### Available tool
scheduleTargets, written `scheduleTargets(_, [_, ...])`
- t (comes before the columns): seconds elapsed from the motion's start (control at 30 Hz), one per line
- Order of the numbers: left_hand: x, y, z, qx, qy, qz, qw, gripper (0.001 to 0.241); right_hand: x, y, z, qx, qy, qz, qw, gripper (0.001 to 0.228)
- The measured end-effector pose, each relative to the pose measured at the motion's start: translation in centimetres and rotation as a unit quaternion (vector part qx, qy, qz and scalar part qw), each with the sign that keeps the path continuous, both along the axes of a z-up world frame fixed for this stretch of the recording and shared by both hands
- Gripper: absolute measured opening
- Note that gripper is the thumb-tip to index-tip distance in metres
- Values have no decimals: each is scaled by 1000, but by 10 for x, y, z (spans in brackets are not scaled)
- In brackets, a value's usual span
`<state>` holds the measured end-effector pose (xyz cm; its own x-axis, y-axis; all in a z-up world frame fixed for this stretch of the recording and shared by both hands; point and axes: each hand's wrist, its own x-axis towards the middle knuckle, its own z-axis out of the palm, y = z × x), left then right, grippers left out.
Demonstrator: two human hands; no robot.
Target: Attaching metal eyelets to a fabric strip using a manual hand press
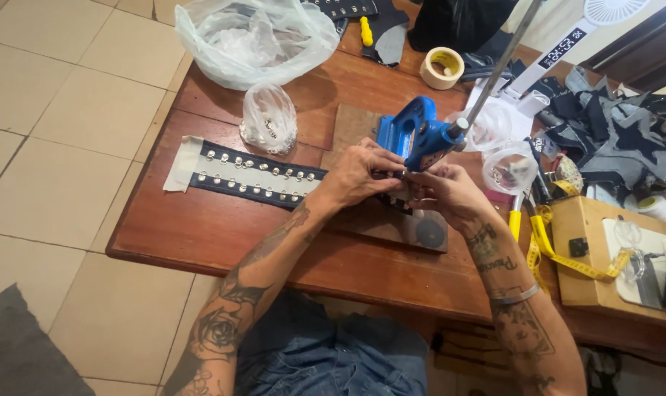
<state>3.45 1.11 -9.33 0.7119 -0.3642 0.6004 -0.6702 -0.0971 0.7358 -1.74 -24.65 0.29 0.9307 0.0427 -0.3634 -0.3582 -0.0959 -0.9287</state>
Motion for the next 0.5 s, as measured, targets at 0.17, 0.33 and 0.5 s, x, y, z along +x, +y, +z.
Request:
scheduleTargets(0.17, [2, -1, 3, 5, -7, 11, 1000, 36, 1, -5, -1, 54, 25, -23, 998, 21])
scheduleTargets(0.33, [2, -1, 1, -17, -8, 2, 1000, 36, -14, 24, 30, 53, 16, -24, 998, 20])
scheduleTargets(0.5, [4, -5, -1, -19, -11, 1, 1000, 36, -16, 26, 35, 46, 9, -18, 999, 20])
